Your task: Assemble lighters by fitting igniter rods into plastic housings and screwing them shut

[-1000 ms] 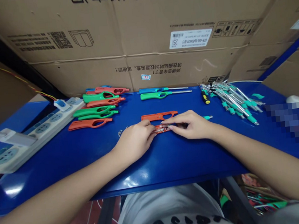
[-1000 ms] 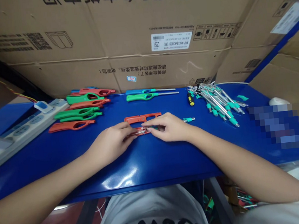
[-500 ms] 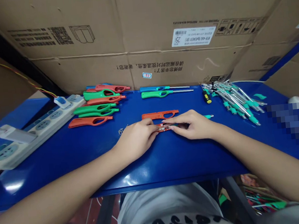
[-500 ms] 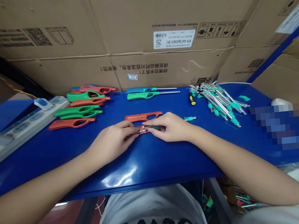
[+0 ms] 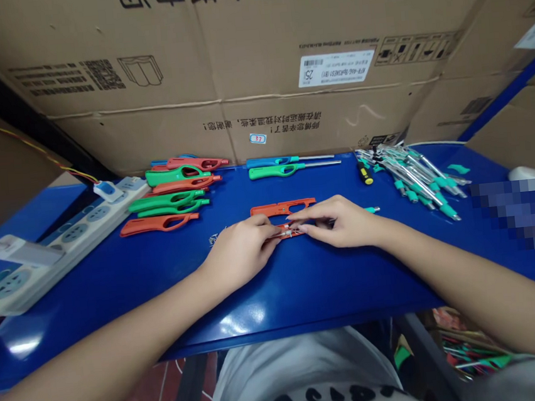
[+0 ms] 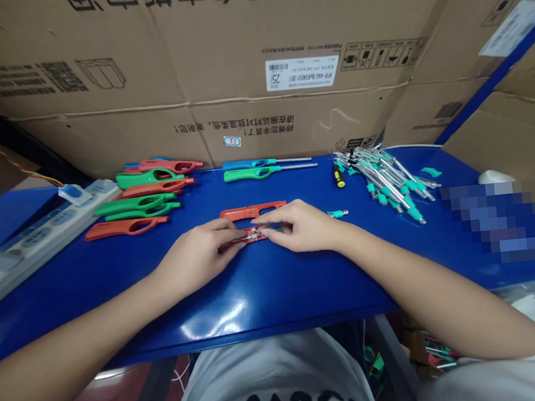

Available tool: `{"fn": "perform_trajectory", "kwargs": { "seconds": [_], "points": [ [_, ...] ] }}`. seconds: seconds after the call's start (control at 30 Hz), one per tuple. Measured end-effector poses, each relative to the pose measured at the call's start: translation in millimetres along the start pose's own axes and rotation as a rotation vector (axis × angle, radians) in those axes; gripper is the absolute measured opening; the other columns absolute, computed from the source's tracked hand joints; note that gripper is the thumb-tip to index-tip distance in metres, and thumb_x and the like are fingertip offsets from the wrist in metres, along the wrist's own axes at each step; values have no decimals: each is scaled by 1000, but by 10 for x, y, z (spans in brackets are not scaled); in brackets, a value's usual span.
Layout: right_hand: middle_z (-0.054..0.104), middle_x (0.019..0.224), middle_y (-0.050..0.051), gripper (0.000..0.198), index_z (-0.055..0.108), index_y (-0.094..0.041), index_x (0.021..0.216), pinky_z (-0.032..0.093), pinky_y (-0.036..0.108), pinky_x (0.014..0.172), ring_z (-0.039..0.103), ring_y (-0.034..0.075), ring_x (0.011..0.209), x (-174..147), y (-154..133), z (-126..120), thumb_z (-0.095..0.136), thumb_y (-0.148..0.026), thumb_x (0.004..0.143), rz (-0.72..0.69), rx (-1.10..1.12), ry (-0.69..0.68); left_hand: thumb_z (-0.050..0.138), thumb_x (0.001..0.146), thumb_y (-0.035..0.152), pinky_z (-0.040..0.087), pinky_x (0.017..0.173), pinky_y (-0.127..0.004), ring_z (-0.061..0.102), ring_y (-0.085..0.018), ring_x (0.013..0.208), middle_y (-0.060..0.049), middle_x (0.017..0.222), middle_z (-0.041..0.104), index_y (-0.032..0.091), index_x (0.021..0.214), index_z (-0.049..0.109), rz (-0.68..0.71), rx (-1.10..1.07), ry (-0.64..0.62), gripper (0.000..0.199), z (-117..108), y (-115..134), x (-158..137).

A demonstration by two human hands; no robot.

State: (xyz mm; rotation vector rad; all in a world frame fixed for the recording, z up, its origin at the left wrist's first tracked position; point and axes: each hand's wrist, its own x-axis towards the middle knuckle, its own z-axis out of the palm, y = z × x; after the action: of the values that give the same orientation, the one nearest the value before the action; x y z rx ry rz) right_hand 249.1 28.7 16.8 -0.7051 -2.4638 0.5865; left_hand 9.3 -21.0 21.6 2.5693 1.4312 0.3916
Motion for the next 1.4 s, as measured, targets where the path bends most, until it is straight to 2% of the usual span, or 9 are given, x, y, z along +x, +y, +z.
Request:
{"fn": "perform_trajectory", "kwargs": {
  "seconds": [0.13,0.23,0.3,0.47,0.6,0.77,1.0,1.17,1.4],
  "points": [
    [74,104,8,26,74,-19,112,50,26,71,66,16,82,5,112,-67,55,-19,94,29,-138,133,59,97,22,56,81,-32,72,-23,95,-7,108,72,22,113,75,-1,-23,0,23,-7,-3,4],
    [67,111,9,28,74,-21,111,49,29,69,64,18,83,-18,244,-153,54,-17,92,88,-354,86,59,97,22,56,77,-30,72,-22,92,-7,108,72,22,114,74,-15,-28,1,23,-16,-8,7],
    [62,116,9,27,75,-23,111,50,31,73,63,18,84,-38,339,-193,55,-18,92,98,-411,29,59,96,22,55,77,-30,71,-21,92,-6,107,72,23,115,74,-22,-28,1,24,-27,-11,9],
    [56,115,11,26,75,-23,111,53,38,88,61,22,98,-42,485,-193,56,-18,93,33,-286,-3,60,97,27,54,72,-28,71,-20,88,-4,108,71,29,118,74,-8,10,8,26,-45,-22,11],
    [55,117,11,26,75,-22,111,52,39,89,61,22,98,-22,472,-161,56,-18,94,33,-254,-40,57,99,28,53,73,-28,71,-20,91,-3,107,72,32,119,74,29,51,6,27,-19,-45,8],
    [56,116,10,21,74,-22,109,52,39,91,61,22,99,-15,425,-142,60,-22,94,54,-242,-55,54,101,29,54,73,-29,71,-20,89,-4,109,72,28,114,77,58,99,-14,27,-24,-43,6],
    [58,114,10,12,70,-18,98,51,35,87,62,20,95,-4,394,-141,59,-22,94,99,-227,-77,51,101,21,56,71,-33,68,-26,93,-11,104,70,16,121,71,80,357,-142,29,-111,188,-46],
    [59,110,9,8,67,-19,96,51,35,86,61,21,94,0,399,-137,59,-22,93,98,-213,-71,47,103,19,57,75,-37,65,-27,97,-13,107,67,12,124,67,97,414,-116,30,-70,232,-84],
    [62,105,10,11,64,-18,96,51,37,85,61,23,96,11,353,-159,55,-24,96,68,-305,-28,51,102,24,57,73,-33,68,-22,91,-9,104,69,18,114,73,85,237,11,26,-42,87,-49]
  ]
}}
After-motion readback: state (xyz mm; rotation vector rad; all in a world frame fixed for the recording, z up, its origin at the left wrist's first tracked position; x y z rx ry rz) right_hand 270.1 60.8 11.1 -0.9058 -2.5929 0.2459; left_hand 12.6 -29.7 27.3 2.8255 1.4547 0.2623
